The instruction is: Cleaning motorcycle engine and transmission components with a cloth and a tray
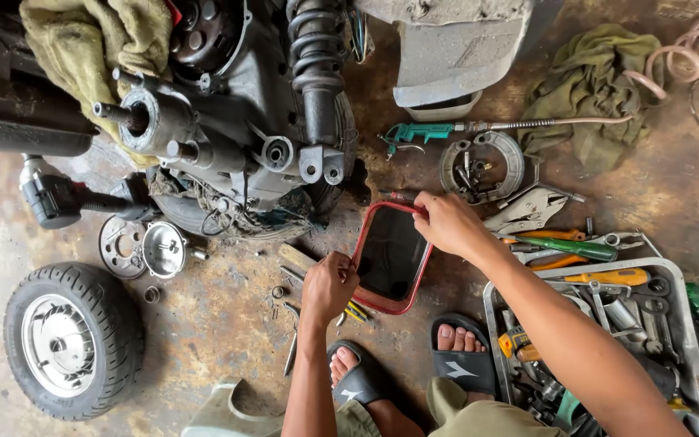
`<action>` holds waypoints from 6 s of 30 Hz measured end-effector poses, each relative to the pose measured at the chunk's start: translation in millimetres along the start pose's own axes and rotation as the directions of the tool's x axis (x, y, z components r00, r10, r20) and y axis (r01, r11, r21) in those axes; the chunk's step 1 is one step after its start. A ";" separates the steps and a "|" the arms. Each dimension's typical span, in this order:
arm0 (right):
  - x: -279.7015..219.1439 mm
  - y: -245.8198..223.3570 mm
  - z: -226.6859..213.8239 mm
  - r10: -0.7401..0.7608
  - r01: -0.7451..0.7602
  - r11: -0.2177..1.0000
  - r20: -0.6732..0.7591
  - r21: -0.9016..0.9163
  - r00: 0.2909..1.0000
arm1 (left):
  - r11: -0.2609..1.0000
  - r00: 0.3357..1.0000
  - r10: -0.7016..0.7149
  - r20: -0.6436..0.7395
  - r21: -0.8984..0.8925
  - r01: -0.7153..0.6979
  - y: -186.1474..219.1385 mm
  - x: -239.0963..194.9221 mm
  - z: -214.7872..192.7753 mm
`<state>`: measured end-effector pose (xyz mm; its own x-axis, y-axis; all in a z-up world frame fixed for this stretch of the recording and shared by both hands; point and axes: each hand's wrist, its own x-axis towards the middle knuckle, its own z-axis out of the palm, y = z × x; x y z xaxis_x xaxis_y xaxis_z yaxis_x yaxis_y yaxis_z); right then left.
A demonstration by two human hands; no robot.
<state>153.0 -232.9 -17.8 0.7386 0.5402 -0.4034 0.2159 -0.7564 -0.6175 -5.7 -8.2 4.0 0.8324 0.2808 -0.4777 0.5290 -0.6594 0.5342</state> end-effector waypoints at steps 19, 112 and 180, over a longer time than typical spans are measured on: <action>-113.5 109.6 -98.6 0.103 -0.026 0.991 -0.604 0.135 0.790 | 0.917 0.936 0.350 0.033 -0.218 -0.335 163.6 41.5 16.6; 52.9 -116.1 113.7 -0.453 0.708 0.683 -0.653 0.183 0.606 | 0.793 0.421 -0.176 -0.890 -0.382 -0.475 -39.9 38.9 -40.5; 44.3 -179.5 157.9 0.006 0.229 -0.083 -0.229 0.970 0.973 | 0.535 0.872 -0.403 -0.278 -0.844 -0.022 4.9 -29.4 -66.6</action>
<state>46.1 -14.9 -31.5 0.8664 0.4371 -0.2414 -0.4685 0.5442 -0.6960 -16.5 26.8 67.1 0.5584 0.7046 -0.4379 0.4044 0.2297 0.8853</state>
